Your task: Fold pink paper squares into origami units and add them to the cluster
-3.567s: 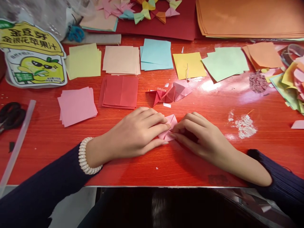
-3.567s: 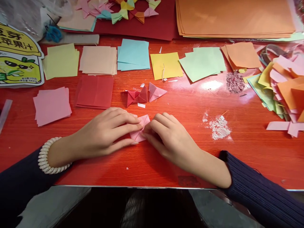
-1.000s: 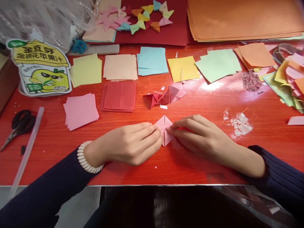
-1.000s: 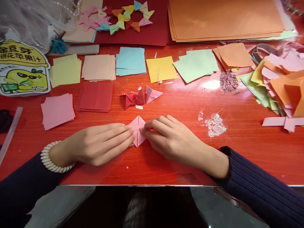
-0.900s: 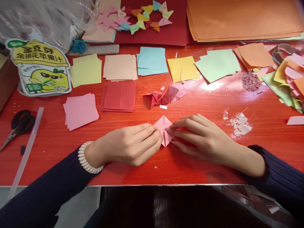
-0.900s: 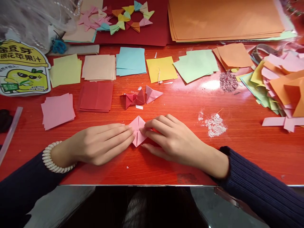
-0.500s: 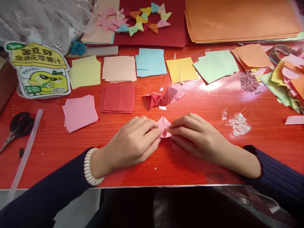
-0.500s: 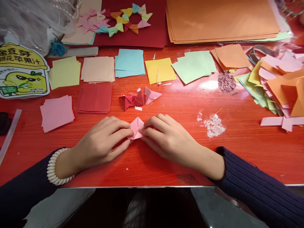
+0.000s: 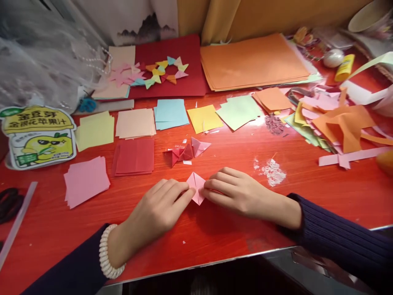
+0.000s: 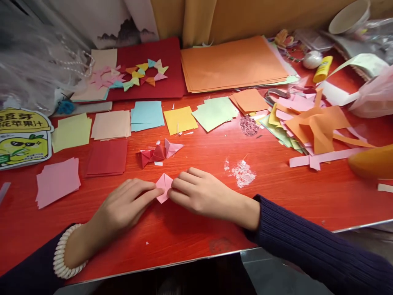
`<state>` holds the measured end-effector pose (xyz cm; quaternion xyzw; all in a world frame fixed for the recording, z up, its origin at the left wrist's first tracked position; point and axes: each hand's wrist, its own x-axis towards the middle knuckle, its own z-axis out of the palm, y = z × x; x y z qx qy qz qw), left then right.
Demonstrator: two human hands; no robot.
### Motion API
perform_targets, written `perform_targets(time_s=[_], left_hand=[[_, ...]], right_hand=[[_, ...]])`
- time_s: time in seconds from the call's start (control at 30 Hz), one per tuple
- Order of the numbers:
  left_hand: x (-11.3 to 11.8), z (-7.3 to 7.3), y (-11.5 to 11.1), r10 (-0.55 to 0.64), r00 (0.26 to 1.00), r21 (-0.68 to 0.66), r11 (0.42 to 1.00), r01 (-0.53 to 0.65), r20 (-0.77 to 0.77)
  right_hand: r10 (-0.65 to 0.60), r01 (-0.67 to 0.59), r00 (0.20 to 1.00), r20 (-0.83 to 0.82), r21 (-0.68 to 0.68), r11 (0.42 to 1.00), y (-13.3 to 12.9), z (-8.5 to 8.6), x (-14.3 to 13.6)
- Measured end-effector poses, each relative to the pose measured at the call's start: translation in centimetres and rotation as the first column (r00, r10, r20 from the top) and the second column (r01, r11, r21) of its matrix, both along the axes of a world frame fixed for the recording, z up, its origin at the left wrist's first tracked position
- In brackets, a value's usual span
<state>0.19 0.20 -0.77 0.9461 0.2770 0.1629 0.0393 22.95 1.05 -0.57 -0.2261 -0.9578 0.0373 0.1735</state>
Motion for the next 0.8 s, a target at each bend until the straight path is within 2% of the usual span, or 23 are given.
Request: perform_targets(time_s=[0.13, 0.3, 0.43, 0.53, 0.67, 0.8], left_hand=[[1.4, -0.4, -0.1, 0.143, 0.986, -0.272, 0.955, -0.115, 0.083], [3.6, -0.1, -0.2, 0.277, 0.959, -0.465, 0.857, -0.222, 0.052], [5.3, 0.1, -0.1, 0.345, 0.938, -0.501, 0.817, -0.285, 0.028], [6.0, 0.3, 0.0, 0.39, 0.921, -0.489, 0.807, -0.331, 0.019], [6.3, 0.6, 0.1, 0.457, 0.889, -0.52, 0.764, -0.38, 0.021], [6.3, 0.5, 0.1, 0.508, 0.862, -0.557, 0.718, -0.418, 0.008]], right_hand=[[-0.135, 0.132, 0.991, -0.009, -0.153, 0.979, -0.5, -0.8, 1.1], [-0.226, 0.216, 0.974, -0.006, -0.27, 0.938, -0.9, -1.8, 2.5], [-0.277, 0.262, 0.961, -0.017, -0.278, 0.924, -0.8, -1.5, 3.3], [-0.338, 0.298, 0.94, -0.054, -0.359, 0.884, -0.8, -1.0, 3.3], [-0.455, 0.369, 0.885, -0.101, -0.446, 0.816, -0.8, -0.7, 2.9], [-0.457, 0.369, 0.884, -0.095, -0.458, 0.808, -0.7, -1.0, 2.7]])
